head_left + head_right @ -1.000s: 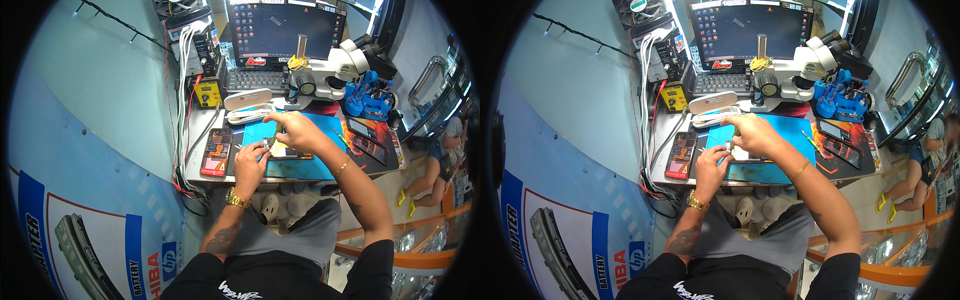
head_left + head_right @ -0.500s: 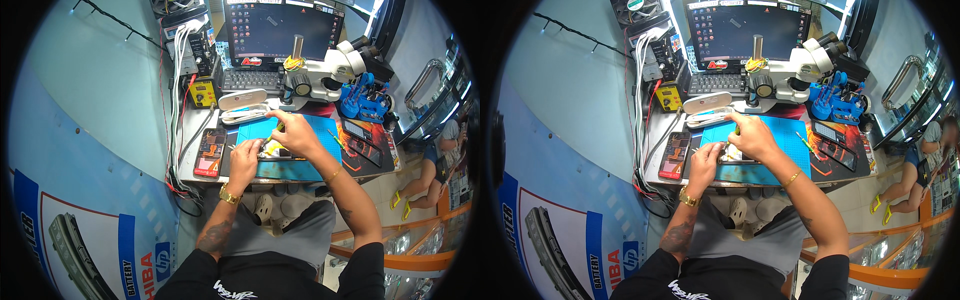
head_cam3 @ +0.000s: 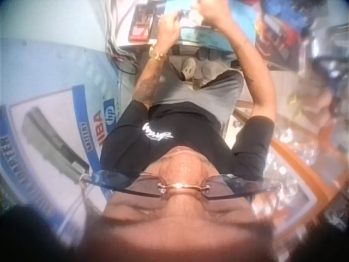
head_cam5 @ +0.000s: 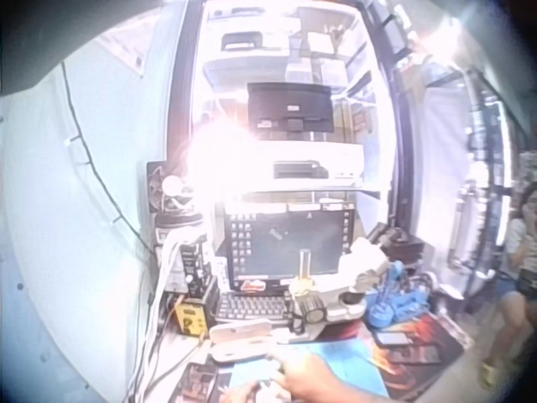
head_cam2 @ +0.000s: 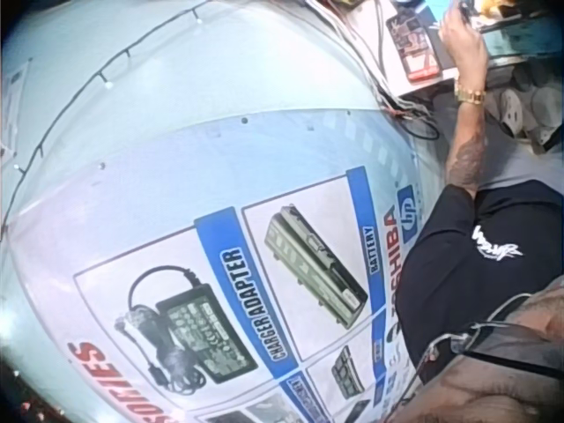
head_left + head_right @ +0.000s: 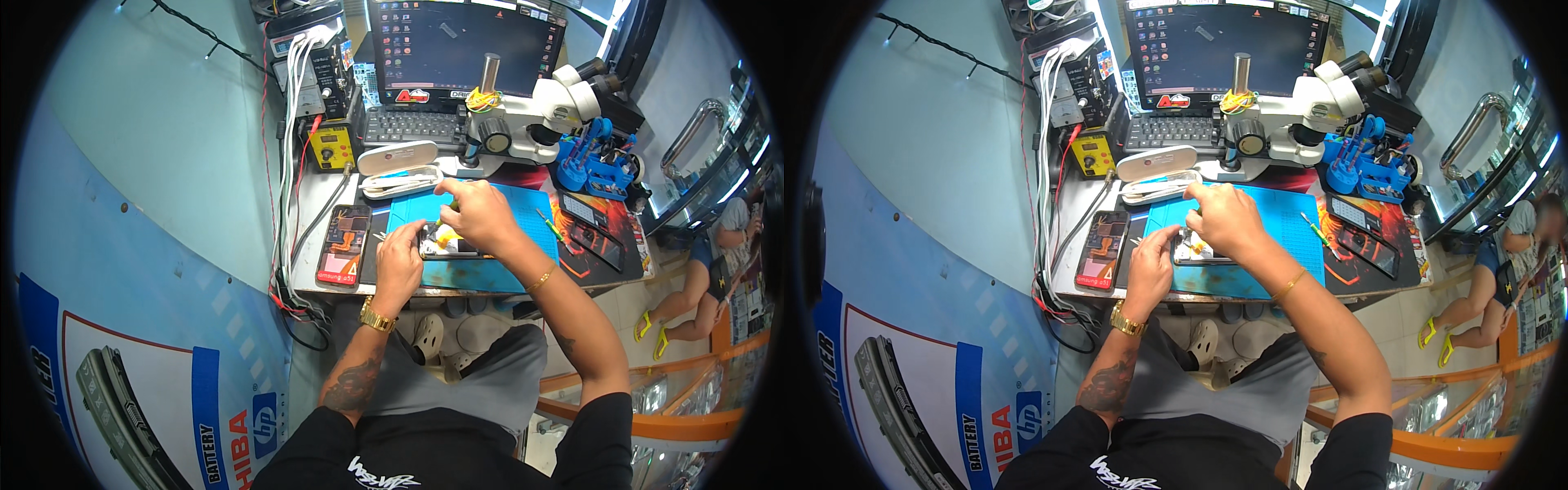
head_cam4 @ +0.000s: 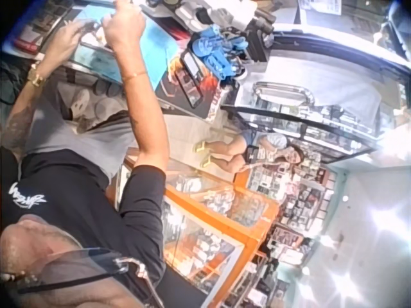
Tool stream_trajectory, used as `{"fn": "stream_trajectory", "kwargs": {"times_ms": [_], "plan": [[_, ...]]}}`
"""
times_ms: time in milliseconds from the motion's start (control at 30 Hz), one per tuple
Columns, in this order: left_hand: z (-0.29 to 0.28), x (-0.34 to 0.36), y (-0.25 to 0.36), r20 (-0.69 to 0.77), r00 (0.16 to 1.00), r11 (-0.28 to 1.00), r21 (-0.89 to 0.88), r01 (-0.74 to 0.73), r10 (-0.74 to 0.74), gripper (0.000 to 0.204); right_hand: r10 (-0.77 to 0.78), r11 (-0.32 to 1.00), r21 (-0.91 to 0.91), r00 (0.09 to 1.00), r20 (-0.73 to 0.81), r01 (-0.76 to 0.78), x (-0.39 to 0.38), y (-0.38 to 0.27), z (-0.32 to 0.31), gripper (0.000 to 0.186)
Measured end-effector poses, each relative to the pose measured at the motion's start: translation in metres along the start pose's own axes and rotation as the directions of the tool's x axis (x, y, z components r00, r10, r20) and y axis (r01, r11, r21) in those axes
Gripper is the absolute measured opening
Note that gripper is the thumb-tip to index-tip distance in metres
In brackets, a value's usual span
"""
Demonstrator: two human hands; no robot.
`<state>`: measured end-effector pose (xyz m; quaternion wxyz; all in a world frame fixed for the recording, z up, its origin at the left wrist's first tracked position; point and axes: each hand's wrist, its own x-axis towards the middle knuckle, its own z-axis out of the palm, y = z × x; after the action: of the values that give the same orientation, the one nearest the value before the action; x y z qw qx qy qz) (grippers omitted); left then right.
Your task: The person disassembles a smartphone by prying off the back cover, removing several internal components with a screwdriver, and cleaning the exposed circuit board with a small brush before reassembling the device.
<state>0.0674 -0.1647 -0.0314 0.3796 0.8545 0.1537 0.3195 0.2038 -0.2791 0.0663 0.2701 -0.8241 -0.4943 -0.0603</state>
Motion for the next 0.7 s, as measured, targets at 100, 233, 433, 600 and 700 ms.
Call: {"fn": "stream_trajectory", "kwargs": {"times_ms": [100, 233, 433, 600, 700], "plan": [[0.000, 0.000, -0.002, 0.011, 0.998, 0.997, 0.049, -0.060, 0.059, 0.031, 0.014, 0.994, -0.109, 1.000, 0.013, -0.013, -0.001, -0.006, -0.001, 0.019], [-0.003, 0.002, 0.007, 0.047, 0.999, 0.999, 0.047, -0.017, 0.015, 0.032, -0.015, 0.984, -0.178, 1.000, 0.019, 0.018, 0.000, -0.020, -0.005, 0.019], [-0.006, 0.004, -0.001, 0.101, 0.994, 0.999, 0.021, -0.046, 0.044, 0.036, -0.045, 0.976, -0.211, 0.998, 0.036, 0.051, 0.006, -0.014, 0.006, 0.021], [-0.002, 0.000, -0.006, 0.093, 0.994, 0.994, 0.082, -0.066, 0.058, 0.040, -0.035, 0.991, -0.132, 0.999, -0.008, 0.034, 0.005, -0.013, 0.004, 0.017], [-0.002, -0.002, -0.003, 0.106, 0.994, 0.994, 0.102, -0.049, 0.038, 0.042, -0.055, 0.990, -0.129, 0.998, 0.025, 0.058, 0.005, -0.011, 0.002, 0.019]]}}
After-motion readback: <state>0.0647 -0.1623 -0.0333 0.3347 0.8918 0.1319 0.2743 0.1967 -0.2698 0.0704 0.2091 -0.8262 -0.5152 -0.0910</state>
